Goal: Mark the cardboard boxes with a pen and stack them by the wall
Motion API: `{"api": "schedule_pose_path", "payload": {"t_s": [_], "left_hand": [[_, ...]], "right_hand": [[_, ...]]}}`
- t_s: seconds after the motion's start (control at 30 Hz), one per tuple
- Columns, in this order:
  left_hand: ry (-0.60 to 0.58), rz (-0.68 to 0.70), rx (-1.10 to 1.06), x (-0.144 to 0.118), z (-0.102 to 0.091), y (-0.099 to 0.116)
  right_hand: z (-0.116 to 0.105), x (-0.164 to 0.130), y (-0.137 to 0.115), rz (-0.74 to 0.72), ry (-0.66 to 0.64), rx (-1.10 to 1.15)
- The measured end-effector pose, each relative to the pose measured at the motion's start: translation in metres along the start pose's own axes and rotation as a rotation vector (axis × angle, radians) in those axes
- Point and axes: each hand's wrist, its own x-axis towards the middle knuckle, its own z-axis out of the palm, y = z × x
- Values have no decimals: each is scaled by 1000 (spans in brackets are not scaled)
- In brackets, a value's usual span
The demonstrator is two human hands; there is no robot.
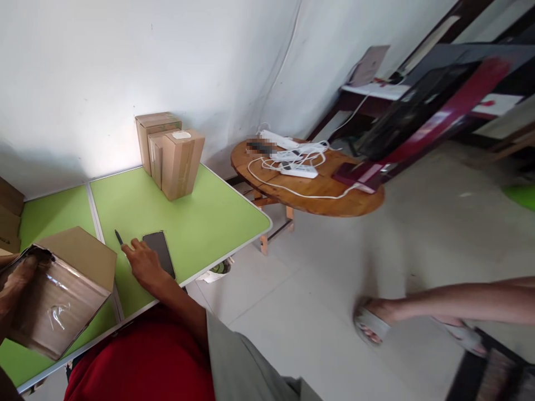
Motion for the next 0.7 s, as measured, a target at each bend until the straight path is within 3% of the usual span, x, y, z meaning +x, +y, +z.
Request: {"api": "schedule_pose_path", "payload": {"t_s": [0.17, 0.4, 0.57, 0.7], "left_hand": [[31, -20, -11, 1, 2, -1], [-35, 85, 43, 4, -2, -5], [16, 158, 52, 9, -4, -6], [14, 211, 36, 7, -3, -2]], "right_hand": [[3, 49, -3, -169, -166, -204], [5, 73, 8, -400, -272, -328], [-7, 82, 20, -353, -198, -291], [-32, 84, 38, -176, 7, -181]]}}
